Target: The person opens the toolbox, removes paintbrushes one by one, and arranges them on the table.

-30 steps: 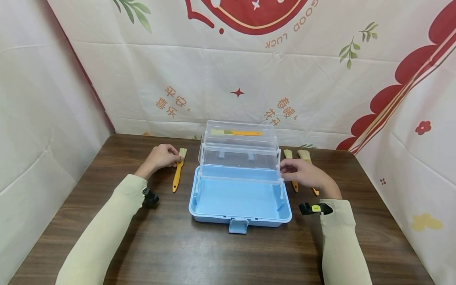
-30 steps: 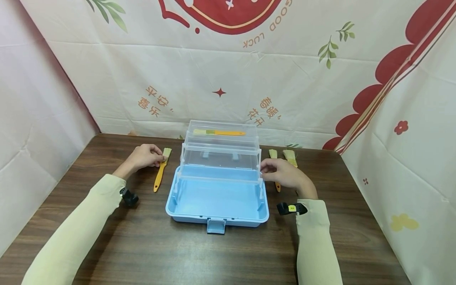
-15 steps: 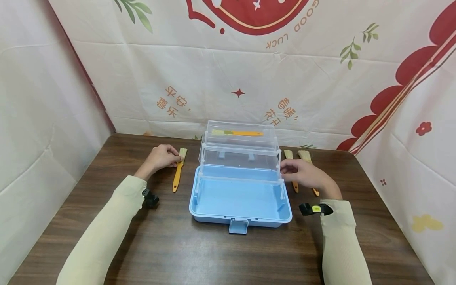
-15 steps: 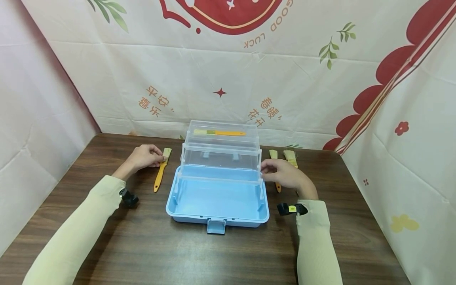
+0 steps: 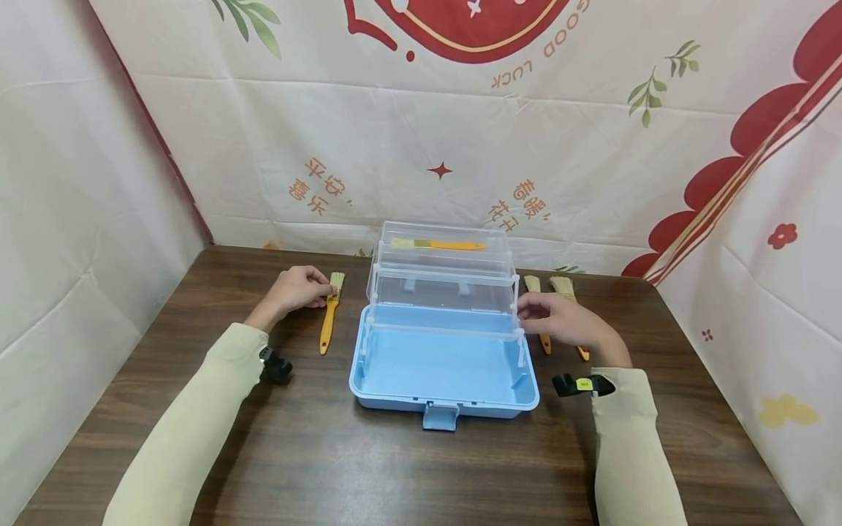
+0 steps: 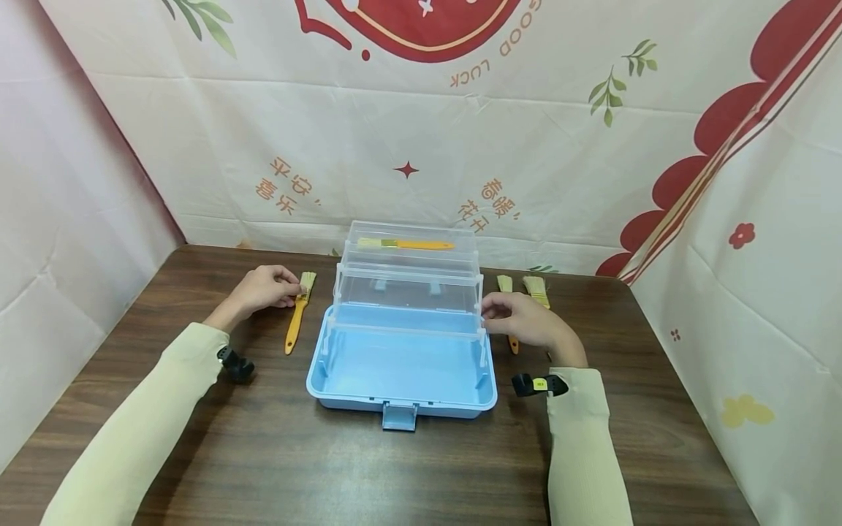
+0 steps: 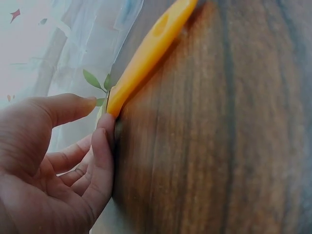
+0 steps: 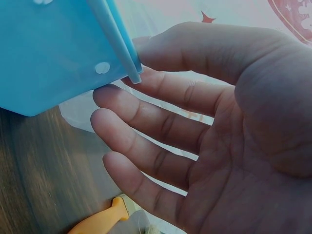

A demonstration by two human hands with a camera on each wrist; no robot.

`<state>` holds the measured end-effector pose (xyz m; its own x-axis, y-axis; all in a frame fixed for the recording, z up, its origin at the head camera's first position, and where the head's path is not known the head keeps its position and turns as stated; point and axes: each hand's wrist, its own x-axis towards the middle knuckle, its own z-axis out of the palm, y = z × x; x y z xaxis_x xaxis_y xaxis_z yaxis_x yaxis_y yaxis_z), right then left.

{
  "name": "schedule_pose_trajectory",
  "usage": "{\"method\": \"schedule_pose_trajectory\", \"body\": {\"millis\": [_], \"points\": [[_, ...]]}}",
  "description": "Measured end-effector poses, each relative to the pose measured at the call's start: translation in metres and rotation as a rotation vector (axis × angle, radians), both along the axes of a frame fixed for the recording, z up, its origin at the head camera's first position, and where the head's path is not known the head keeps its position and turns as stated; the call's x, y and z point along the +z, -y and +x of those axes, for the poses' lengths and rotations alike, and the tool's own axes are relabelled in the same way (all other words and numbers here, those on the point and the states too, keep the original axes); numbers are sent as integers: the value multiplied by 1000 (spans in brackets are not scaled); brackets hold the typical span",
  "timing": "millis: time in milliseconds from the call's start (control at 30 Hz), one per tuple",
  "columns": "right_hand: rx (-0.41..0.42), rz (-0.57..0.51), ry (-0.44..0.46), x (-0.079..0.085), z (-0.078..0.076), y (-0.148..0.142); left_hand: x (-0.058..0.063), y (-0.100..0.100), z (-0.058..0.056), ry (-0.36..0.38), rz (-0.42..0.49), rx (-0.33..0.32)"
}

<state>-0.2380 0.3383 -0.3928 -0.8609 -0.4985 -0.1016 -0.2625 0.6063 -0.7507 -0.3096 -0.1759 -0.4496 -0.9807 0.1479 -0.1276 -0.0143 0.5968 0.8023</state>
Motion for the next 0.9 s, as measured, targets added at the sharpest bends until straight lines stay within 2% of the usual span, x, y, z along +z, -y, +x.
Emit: {"method": "schedule_pose_trajectory", "body": {"millis": [133,367,500,733,900], "points": [[-4,-2,5,0,0,0,1,-1,0,-10,-4,1],[-4,-10,4,1,0,0,10,-2,1,-65,-11,9],[0,-13,1,1,0,0,19,-5,2,-84,82,7],[-4,-4,0,0,0,0,44,-13,7,-116,262,-31],[-3,-6,6,1,0,0,62,-20,6,-143,278,-60]]}}
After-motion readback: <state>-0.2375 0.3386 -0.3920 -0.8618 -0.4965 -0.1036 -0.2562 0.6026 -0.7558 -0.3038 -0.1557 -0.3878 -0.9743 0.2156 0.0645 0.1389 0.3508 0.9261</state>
